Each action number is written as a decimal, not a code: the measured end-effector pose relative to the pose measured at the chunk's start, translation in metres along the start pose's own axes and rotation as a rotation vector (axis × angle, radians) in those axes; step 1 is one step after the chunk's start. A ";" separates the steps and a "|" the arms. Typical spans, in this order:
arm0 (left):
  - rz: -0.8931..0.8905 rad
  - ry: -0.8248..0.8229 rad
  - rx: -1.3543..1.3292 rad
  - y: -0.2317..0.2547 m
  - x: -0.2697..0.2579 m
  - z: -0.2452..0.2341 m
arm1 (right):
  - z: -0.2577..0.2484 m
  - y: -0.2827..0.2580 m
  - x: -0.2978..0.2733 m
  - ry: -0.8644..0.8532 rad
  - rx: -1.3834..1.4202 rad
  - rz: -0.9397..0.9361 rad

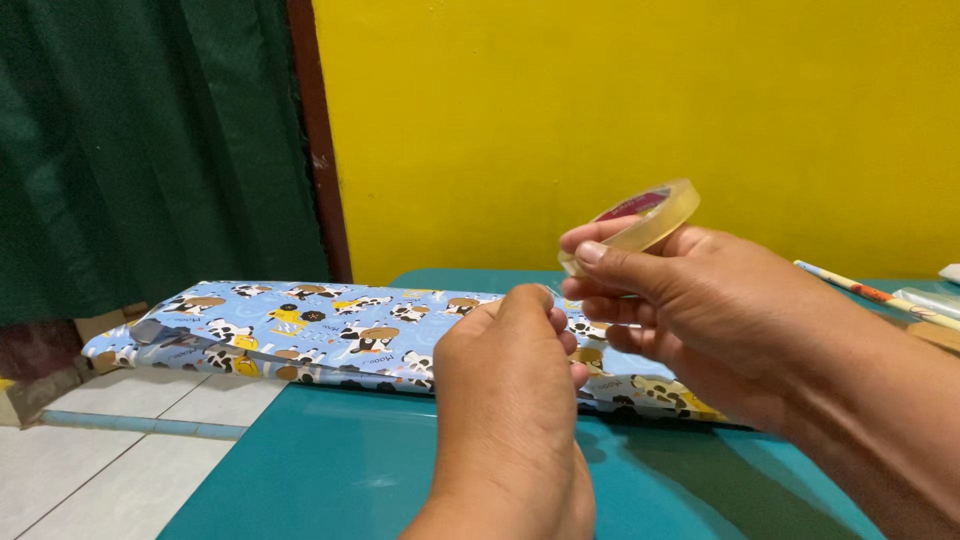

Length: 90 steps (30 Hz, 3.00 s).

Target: The person wraps a long rectangular object with blue cow-patterned wrapping paper. They fold the paper edges, use scissors to trim excess, and secure the folds with clear tape. The process includes cutting the paper, folding corners, and taping the seams.

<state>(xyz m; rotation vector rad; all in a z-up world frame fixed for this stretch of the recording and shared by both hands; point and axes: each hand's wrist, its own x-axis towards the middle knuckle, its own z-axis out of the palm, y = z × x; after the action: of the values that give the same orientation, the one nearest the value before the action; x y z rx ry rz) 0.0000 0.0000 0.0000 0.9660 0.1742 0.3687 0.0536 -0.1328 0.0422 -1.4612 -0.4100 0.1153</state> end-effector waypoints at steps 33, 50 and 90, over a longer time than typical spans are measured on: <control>0.095 -0.130 0.402 0.042 0.002 0.011 | 0.001 -0.027 -0.013 0.016 -0.428 -0.048; 0.101 -0.461 0.161 0.023 -0.006 0.025 | -0.034 -0.005 0.000 0.080 -0.235 0.218; -0.332 -0.449 -0.395 0.027 0.037 0.029 | -0.120 -0.030 -0.081 -0.178 -0.045 0.340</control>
<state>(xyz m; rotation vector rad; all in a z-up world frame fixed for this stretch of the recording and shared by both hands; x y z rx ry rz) 0.0372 0.0055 0.0396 0.5932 -0.1448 -0.1230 0.0146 -0.2749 0.0487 -1.5610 -0.3053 0.5136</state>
